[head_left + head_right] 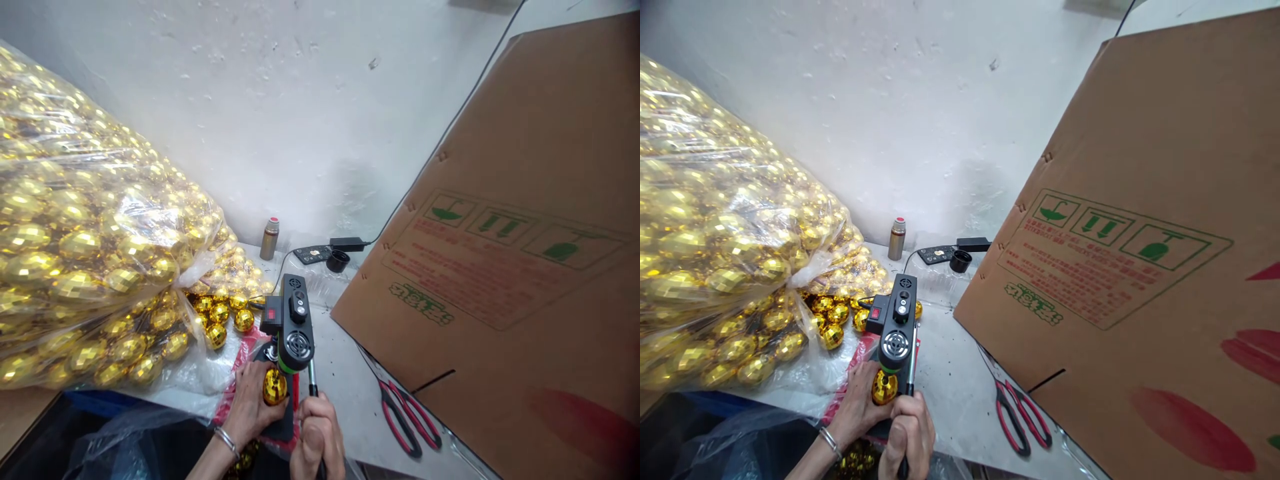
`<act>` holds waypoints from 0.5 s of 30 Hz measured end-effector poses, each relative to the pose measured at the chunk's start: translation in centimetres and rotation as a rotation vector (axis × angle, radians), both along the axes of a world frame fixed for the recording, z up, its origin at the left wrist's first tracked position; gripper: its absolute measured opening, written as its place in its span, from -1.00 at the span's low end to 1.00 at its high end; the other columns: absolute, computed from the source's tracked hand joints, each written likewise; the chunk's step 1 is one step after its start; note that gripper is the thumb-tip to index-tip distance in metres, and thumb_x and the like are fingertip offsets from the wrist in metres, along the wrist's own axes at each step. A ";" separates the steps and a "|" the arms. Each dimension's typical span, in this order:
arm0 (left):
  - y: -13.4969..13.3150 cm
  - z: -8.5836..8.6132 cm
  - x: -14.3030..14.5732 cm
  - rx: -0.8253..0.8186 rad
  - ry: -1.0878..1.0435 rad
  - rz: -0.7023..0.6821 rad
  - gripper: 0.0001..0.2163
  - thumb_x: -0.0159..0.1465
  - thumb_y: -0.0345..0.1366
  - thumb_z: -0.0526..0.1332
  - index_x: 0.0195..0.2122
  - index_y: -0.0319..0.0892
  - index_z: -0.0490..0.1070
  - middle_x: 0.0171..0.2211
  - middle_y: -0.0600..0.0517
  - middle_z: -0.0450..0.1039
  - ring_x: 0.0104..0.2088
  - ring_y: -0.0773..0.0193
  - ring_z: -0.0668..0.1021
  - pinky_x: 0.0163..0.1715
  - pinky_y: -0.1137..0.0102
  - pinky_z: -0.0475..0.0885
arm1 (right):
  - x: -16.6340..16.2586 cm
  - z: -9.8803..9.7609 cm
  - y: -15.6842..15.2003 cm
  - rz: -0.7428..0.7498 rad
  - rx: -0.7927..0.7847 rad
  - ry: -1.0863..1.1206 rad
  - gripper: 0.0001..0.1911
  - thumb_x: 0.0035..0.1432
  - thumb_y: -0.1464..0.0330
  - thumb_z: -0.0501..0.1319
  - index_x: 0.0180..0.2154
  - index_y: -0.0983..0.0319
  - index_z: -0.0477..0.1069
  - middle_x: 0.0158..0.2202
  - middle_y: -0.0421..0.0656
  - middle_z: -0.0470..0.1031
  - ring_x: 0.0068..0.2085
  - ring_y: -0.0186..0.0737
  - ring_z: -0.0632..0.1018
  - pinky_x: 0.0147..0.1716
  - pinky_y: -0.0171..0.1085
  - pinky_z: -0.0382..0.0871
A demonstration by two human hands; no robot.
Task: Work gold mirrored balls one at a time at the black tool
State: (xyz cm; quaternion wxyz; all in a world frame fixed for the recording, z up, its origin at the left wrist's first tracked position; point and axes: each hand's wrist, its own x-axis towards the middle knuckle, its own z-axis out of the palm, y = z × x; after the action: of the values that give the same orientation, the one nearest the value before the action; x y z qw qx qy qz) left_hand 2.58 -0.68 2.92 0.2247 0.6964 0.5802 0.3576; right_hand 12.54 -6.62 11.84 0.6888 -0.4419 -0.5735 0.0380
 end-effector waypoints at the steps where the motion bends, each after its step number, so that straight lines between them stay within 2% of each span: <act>1: 0.0 -0.1 0.0 0.008 0.001 0.000 -0.62 0.00 -0.19 0.43 -0.14 -0.13 0.51 -0.22 -0.12 0.55 -0.15 -0.17 0.56 -0.03 -0.03 0.38 | 0.0 0.0 0.0 -0.001 0.003 0.001 -0.65 0.44 0.47 -0.07 -0.43 0.16 0.23 -0.44 -0.30 0.36 -0.41 -0.37 0.41 0.04 -0.19 0.34; 6: 0.1 -0.3 0.0 0.024 0.012 -0.005 -0.62 0.02 -0.19 0.41 -0.12 -0.13 0.51 -0.22 -0.12 0.56 -0.14 -0.17 0.57 -0.03 -0.02 0.40 | -0.3 -1.6 0.3 -0.056 0.047 -0.022 -0.65 0.43 0.47 -0.07 -0.43 0.16 0.23 -0.45 -0.29 0.37 -0.42 -0.36 0.43 0.02 -0.19 0.36; 11: -0.1 -1.1 0.2 0.107 0.026 0.030 -0.63 0.02 -0.22 0.40 -0.12 -0.13 0.51 -0.23 -0.09 0.56 -0.16 -0.13 0.57 -0.07 -0.01 0.43 | 0.7 -4.3 1.7 -0.087 0.213 -0.201 -0.64 0.45 0.46 -0.08 -0.42 0.18 0.24 -0.44 -0.27 0.40 -0.44 -0.38 0.46 0.00 -0.25 0.41; 13: 0.0 -1.1 0.2 0.109 0.034 0.029 -0.61 0.00 -0.20 0.43 -0.13 -0.12 0.51 -0.24 -0.08 0.56 -0.18 -0.12 0.57 -0.09 0.00 0.44 | 1.5 -4.4 2.1 -0.050 0.261 -0.310 -0.64 0.48 0.41 -0.06 -0.41 0.18 0.28 -0.43 -0.27 0.45 -0.41 -0.41 0.51 -0.02 -0.32 0.42; 15: 0.2 -0.7 0.2 0.088 0.038 0.020 -0.60 -0.01 -0.20 0.44 -0.13 -0.13 0.51 -0.24 -0.08 0.56 -0.18 -0.12 0.57 -0.09 0.00 0.45 | 2.2 -3.4 2.0 -0.020 0.274 -0.379 -0.64 0.48 0.36 -0.03 -0.41 0.19 0.30 -0.44 -0.28 0.46 -0.40 -0.42 0.53 -0.04 -0.35 0.43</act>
State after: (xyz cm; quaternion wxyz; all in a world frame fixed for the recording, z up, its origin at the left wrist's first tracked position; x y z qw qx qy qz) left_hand 2.75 -0.48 2.20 0.1793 0.7063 0.5752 0.3717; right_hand 14.70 -4.63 8.48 0.6227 -0.3490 -0.6881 -0.1306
